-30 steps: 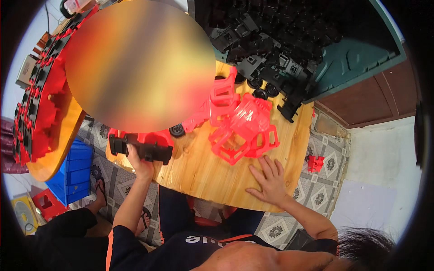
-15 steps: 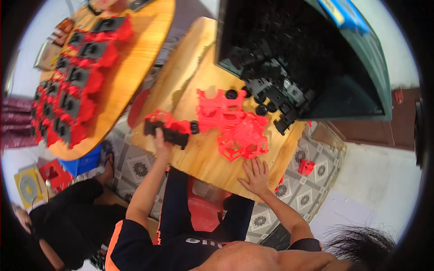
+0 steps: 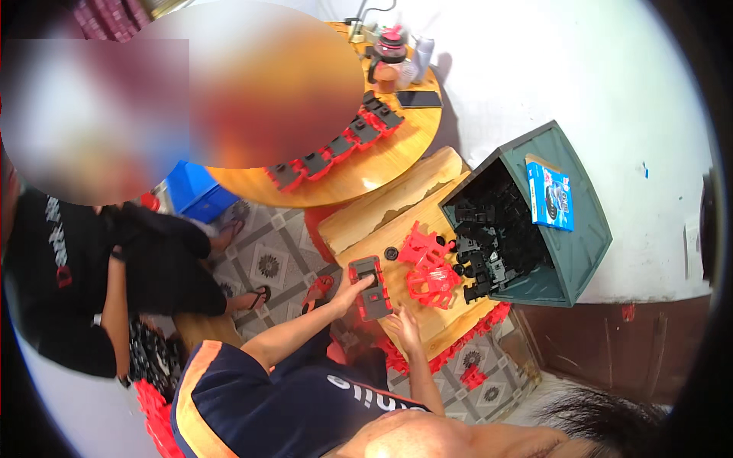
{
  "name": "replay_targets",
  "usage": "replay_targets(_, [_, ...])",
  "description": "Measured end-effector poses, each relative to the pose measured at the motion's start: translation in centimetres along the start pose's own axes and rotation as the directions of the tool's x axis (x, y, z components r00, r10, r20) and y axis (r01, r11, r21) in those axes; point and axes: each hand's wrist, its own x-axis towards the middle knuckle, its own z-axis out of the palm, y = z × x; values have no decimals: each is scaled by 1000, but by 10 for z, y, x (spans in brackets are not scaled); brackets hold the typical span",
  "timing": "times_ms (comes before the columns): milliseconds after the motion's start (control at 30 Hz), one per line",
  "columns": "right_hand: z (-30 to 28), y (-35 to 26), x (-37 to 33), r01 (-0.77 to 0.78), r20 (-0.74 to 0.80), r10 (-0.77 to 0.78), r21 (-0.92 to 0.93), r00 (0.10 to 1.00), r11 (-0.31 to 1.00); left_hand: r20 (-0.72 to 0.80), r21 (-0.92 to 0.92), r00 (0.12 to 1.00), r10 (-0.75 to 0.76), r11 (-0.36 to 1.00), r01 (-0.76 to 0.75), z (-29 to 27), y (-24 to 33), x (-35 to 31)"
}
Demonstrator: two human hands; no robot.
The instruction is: The person sits on a stool and assembles plastic parts by hand, fitting black components into red frames, and places the completed units in rows on the wooden table.
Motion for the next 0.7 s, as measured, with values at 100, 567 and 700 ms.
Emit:
replay_targets(100, [46, -43, -45, 112, 222, -140, 132, 965, 985, -13, -268, 999, -52, 962, 46, -5, 17, -55])
replay_targets(567, [201, -139, -59, 715, 492, -593, -665, 637, 216, -404, 426, 792, 458, 860, -280, -55, 139, -51])
replay_targets(700, [257, -183, -11, 609, 303, -700, -758, 646, 233, -143, 335, 856, 498, 838, -431, -75, 201, 8])
